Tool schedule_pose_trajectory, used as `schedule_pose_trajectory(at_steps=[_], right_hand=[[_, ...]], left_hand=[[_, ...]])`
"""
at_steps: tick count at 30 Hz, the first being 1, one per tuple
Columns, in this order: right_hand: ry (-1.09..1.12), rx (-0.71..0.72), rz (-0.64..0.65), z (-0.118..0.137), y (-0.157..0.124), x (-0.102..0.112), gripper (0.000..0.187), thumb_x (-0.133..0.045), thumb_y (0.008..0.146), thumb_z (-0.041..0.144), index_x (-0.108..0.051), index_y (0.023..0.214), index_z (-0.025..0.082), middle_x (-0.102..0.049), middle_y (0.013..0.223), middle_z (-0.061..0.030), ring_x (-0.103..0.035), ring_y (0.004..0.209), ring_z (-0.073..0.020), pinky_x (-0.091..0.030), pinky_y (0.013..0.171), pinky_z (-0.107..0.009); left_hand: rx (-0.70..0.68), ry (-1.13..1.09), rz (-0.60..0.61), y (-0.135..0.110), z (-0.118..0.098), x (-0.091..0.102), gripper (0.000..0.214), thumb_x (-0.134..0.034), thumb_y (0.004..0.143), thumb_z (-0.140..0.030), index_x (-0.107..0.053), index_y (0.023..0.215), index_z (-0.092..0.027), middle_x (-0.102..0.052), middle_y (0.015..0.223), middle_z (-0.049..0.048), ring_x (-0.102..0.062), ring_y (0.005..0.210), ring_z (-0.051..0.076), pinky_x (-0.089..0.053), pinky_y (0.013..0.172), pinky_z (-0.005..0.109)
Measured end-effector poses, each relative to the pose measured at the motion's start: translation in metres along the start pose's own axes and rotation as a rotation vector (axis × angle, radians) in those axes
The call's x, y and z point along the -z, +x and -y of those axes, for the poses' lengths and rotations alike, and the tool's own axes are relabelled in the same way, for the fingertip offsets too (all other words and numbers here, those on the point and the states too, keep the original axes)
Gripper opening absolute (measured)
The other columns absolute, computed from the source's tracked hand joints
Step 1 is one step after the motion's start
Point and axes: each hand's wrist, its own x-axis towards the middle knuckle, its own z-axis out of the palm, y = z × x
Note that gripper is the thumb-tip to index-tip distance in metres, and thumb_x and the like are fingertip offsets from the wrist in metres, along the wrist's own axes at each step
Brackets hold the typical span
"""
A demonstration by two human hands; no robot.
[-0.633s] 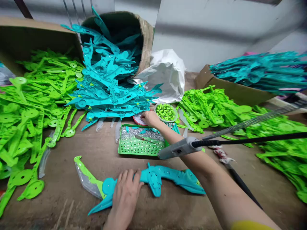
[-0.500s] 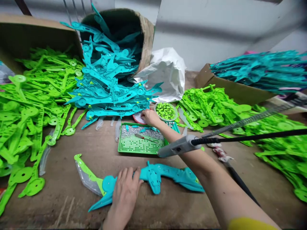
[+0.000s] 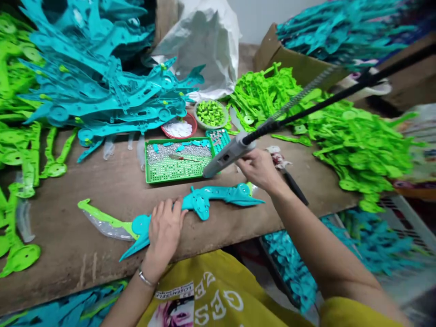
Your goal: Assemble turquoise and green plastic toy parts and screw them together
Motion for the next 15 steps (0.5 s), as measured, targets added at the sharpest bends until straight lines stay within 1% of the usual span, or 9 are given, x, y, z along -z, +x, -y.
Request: schedule_pose_trajectory(at_steps=[2, 3, 5, 7, 8, 12, 15], right_hand=[[0.218, -0.122, -0.018, -0.007, -0.031, -0.003, 0.019, -0.058, 0.083, 0.032, -0.070, 0.091, 0.019, -0.072, 0.080, -0.0054, -0.065, 0.072, -0.0197, -0.051, 0.067, -0.030], [0.319, -0.177, -0.002, -0.009, -0.042, -0.007, 0.017, -0.062, 0.079, 0.034, -0.070, 0.085, 0.019, -0.071, 0.075, -0.0044, -0.064, 0.067, -0.0185, -0.050, 0.062, -0.029], [0.420, -0.253, 0.101, -0.010, -0.057, -0.015, 0.016, -0.065, 0.074, 0.034, -0.070, 0.076, 0.019, -0.071, 0.069, -0.0031, -0.063, 0.062, -0.0168, -0.048, 0.056, -0.026], [0.445, -0.288, 0.175, -0.007, -0.064, -0.023, 0.015, -0.066, 0.072, 0.032, -0.071, 0.074, 0.019, -0.071, 0.066, -0.0019, -0.063, 0.059, -0.0155, -0.046, 0.053, -0.025], [0.440, -0.296, 0.181, -0.005, -0.064, -0.026, 0.014, -0.065, 0.072, 0.030, -0.072, 0.074, 0.018, -0.071, 0.066, -0.0014, -0.063, 0.059, -0.0149, -0.046, 0.053, -0.024], [0.365, -0.312, 0.096, 0.007, -0.062, -0.032, 0.009, -0.064, 0.070, 0.021, -0.073, 0.072, 0.017, -0.073, 0.067, -0.0015, -0.065, 0.062, -0.0143, -0.047, 0.057, -0.022], [0.327, -0.326, 0.079, 0.012, -0.059, -0.033, 0.010, -0.063, 0.070, 0.018, -0.073, 0.072, 0.017, -0.073, 0.067, -0.0018, -0.067, 0.063, -0.0148, -0.047, 0.058, -0.022]], left_hand=[[-0.007, 0.006, -0.012, 0.000, 0.001, -0.001, 0.036, -0.050, 0.097, -0.037, -0.060, 0.126, -0.018, -0.060, 0.093, 0.0069, -0.054, 0.088, 0.025, -0.041, 0.077, 0.036], [-0.012, 0.006, -0.019, 0.000, 0.001, -0.001, 0.036, -0.050, 0.097, -0.037, -0.060, 0.126, -0.018, -0.060, 0.094, 0.0071, -0.053, 0.088, 0.025, -0.041, 0.078, 0.036], [-0.024, 0.005, -0.031, 0.001, 0.002, -0.002, 0.036, -0.050, 0.097, -0.037, -0.061, 0.124, -0.017, -0.061, 0.094, 0.0075, -0.054, 0.088, 0.025, -0.040, 0.078, 0.036], [-0.037, 0.002, -0.039, 0.002, 0.002, -0.002, 0.036, -0.051, 0.097, -0.037, -0.061, 0.124, -0.016, -0.062, 0.095, 0.0077, -0.054, 0.089, 0.026, -0.040, 0.078, 0.036], [-0.042, 0.003, -0.042, 0.002, 0.001, -0.002, 0.036, -0.051, 0.096, -0.037, -0.061, 0.124, -0.016, -0.062, 0.095, 0.0077, -0.054, 0.089, 0.026, -0.040, 0.077, 0.037], [-0.033, 0.005, -0.034, 0.002, 0.001, -0.002, 0.037, -0.051, 0.096, -0.038, -0.061, 0.125, -0.017, -0.063, 0.094, 0.0078, -0.055, 0.088, 0.026, -0.040, 0.076, 0.037], [-0.031, 0.002, -0.032, 0.001, 0.002, -0.001, 0.037, -0.052, 0.096, -0.037, -0.061, 0.125, -0.017, -0.063, 0.095, 0.0080, -0.055, 0.088, 0.026, -0.041, 0.077, 0.038]])
